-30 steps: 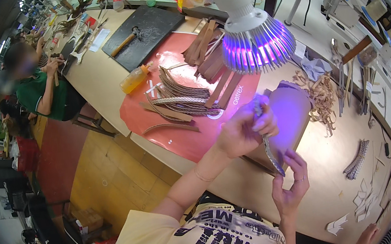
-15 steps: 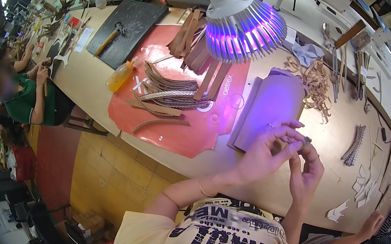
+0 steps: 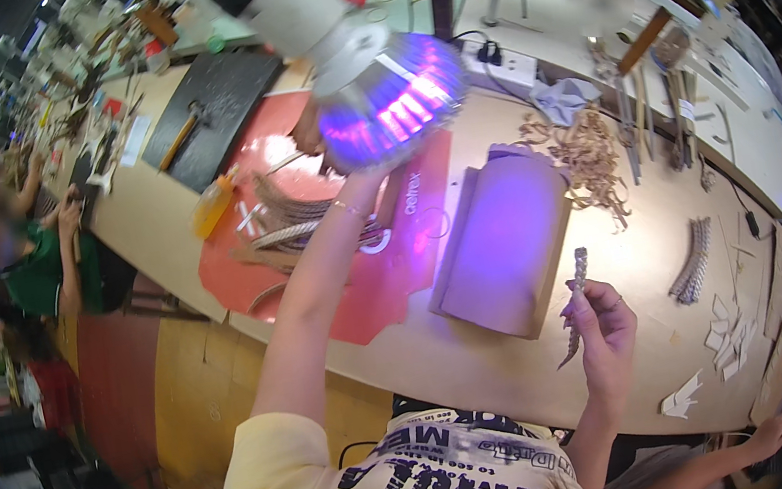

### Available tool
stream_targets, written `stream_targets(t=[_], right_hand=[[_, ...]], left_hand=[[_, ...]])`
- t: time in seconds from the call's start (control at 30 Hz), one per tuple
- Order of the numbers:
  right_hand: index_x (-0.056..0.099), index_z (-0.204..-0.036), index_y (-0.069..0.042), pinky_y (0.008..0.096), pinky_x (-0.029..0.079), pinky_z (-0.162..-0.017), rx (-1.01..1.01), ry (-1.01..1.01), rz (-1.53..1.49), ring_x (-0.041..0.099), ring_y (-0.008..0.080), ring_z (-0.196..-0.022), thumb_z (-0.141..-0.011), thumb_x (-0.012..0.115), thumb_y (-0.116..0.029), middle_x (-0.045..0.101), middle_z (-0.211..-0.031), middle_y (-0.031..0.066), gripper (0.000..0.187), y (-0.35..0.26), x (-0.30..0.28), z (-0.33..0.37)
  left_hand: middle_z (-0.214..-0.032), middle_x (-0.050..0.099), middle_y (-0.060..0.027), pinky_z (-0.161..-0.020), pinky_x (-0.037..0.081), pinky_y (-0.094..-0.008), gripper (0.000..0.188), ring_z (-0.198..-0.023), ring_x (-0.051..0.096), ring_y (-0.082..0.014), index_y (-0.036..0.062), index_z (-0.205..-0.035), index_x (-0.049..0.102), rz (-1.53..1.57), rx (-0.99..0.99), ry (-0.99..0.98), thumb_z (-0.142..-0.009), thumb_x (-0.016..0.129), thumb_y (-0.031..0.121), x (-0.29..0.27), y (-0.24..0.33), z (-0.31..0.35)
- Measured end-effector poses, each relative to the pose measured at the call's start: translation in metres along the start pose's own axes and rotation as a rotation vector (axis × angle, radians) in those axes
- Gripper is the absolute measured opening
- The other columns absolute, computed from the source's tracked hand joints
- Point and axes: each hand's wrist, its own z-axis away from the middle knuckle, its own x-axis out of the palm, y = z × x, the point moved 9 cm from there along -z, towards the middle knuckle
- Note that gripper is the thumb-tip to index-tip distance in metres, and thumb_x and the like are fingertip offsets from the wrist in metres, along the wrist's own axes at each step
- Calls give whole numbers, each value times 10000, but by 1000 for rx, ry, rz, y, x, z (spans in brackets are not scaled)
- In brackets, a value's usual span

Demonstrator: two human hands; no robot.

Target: The person assembles a braided silver trim by hand, pressing it onto a cardboard backing and using a UV lamp to cure the adhesive. She then moves to another workstation to continue assembling similar trims with a coworker.

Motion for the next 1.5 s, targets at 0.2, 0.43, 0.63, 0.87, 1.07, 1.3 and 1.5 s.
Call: stream_targets(t=[0.2,0.43,0.63,0.87,1.07,1.3,1.5], right_hand=[[660,-1052,22,251,510,-710,-76,47,176,612,104,-797,-918,652,-167,664,-855,45,232,2,-16,-5],[627,-1070,32,238,458,-606,-111,68,-62,541,71,-668,-933,637,-208,639,-786,39,276,13,-23,-4],[636,-1054,31,266,458,-617,-129,117,4,536,88,-651,-932,633,-220,639,-759,63,280,12,-40,13],[637,-1078,36,265,491,-663,-130,188,-53,590,96,-693,-936,622,-221,663,-788,78,294,27,-62,34],[640,-1076,39,264,492,-646,-117,195,-14,590,96,-683,-936,622,-218,668,-787,77,293,39,-69,40],[643,-1069,36,257,484,-629,-154,184,19,575,88,-666,-931,628,-212,667,-781,76,284,32,-69,41],[642,-1066,36,243,473,-620,-130,178,24,549,71,-653,-929,629,-189,641,-745,54,264,33,-67,41]], left_hand=[[-897,670,-239,-752,514,-423,274,-841,670,-362,20,-1117,655,182,377,168,-869,633,135,-37,50,19],[-841,594,-191,-765,456,-462,160,-775,581,-367,-33,-828,657,71,224,194,-789,734,102,-37,21,21],[-854,595,-182,-728,466,-421,182,-762,582,-325,-37,-865,651,152,149,197,-785,745,96,-23,7,13],[-930,635,-189,-745,485,-410,231,-850,627,-322,-26,-962,680,7,105,39,-777,749,94,-22,17,8],[-953,654,-170,-774,486,-432,218,-873,627,-361,7,-1001,704,-105,222,297,-821,701,131,-50,42,37],[-939,652,-175,-774,486,-432,233,-867,626,-349,15,-1027,703,-172,266,301,-829,690,137,-44,40,37],[-850,649,-177,-739,486,-438,190,-805,627,-360,16,-978,700,-130,281,257,-823,693,126,-49,44,29]])
